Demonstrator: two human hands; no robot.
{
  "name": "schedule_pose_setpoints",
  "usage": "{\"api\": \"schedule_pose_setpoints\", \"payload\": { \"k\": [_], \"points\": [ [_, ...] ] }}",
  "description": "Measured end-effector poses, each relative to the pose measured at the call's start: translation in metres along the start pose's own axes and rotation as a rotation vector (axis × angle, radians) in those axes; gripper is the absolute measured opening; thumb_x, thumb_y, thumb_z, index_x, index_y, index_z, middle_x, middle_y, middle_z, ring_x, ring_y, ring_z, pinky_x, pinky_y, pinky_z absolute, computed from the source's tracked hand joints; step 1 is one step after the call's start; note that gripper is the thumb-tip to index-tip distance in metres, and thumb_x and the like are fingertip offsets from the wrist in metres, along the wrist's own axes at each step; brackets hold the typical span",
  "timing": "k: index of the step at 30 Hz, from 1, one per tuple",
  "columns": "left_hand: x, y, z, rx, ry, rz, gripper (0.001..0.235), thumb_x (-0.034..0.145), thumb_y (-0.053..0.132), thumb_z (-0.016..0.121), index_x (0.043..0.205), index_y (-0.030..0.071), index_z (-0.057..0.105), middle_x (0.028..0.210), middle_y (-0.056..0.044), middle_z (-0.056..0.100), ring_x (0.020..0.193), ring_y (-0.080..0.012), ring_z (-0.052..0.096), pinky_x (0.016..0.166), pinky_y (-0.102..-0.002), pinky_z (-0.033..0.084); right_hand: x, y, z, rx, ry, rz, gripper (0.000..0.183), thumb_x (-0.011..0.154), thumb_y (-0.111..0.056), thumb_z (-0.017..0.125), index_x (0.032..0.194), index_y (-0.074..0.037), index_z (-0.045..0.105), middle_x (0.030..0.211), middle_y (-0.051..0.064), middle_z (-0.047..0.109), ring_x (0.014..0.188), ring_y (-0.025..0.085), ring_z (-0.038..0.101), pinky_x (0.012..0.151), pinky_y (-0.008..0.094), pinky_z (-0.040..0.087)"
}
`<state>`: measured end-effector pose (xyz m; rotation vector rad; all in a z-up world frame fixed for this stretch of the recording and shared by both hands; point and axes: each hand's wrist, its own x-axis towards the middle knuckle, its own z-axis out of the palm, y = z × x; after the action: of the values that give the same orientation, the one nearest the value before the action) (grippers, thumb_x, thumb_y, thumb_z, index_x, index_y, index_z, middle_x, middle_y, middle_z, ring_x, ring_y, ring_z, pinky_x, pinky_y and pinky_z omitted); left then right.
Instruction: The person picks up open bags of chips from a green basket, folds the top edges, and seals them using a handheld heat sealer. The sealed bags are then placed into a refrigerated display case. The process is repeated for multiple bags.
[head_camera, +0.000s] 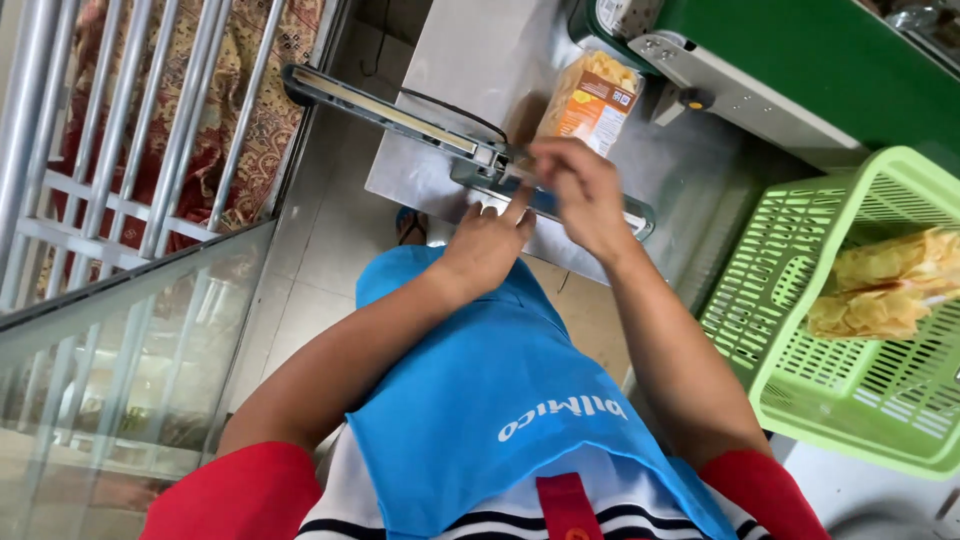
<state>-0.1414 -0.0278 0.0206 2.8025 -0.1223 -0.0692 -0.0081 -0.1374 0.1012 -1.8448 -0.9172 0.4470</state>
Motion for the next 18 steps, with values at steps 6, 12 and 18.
{"api": "schedule_pose_setpoints", "payload": {
  "k": [6,12,18],
  "points": [
    [0.059,-0.024,-0.072,-0.742,0.323,-0.079,0.047,0.087,0.009,0.069,0.132,0.016,0.06,0.101,-0.007,0.077,0.089,-0.0275,0.074,0.076,-0.042,0.054,-0.07,0.026,-0.037,-0.358,0.074,0.036,0.022,0.105,-0.024,0.067,0.109,-0.002,0.071,0.102,0.009,0.068,0.083,0.022,0.064,0.076,0.032,0.051],
    [0.133,-0.033,-0.072,-0.889,0.024,-0.435,0.108,0.083,0.062,0.076,0.16,0.008,0.022,0.156,-0.016,0.049,0.141,-0.0327,0.051,0.106,-0.04,0.047,-0.063,0.062,-0.032,-0.579,0.068,-0.215,0.025,0.103,-0.022,0.072,0.117,-0.002,0.071,0.111,0.011,0.066,0.098,0.031,0.068,0.079,0.043,0.058],
    [0.153,-0.016,-0.086,-1.201,-0.124,-0.627,0.126,0.071,0.054,0.082,0.162,0.006,0.007,0.151,0.0,0.057,0.128,-0.0145,0.064,0.099,-0.027,0.053,-0.056,0.065,-0.033,-0.632,0.083,-0.401,0.01,0.101,-0.002,0.071,0.11,0.001,0.071,0.1,0.014,0.067,0.082,0.032,0.067,0.068,0.041,0.057]
  ]
}}
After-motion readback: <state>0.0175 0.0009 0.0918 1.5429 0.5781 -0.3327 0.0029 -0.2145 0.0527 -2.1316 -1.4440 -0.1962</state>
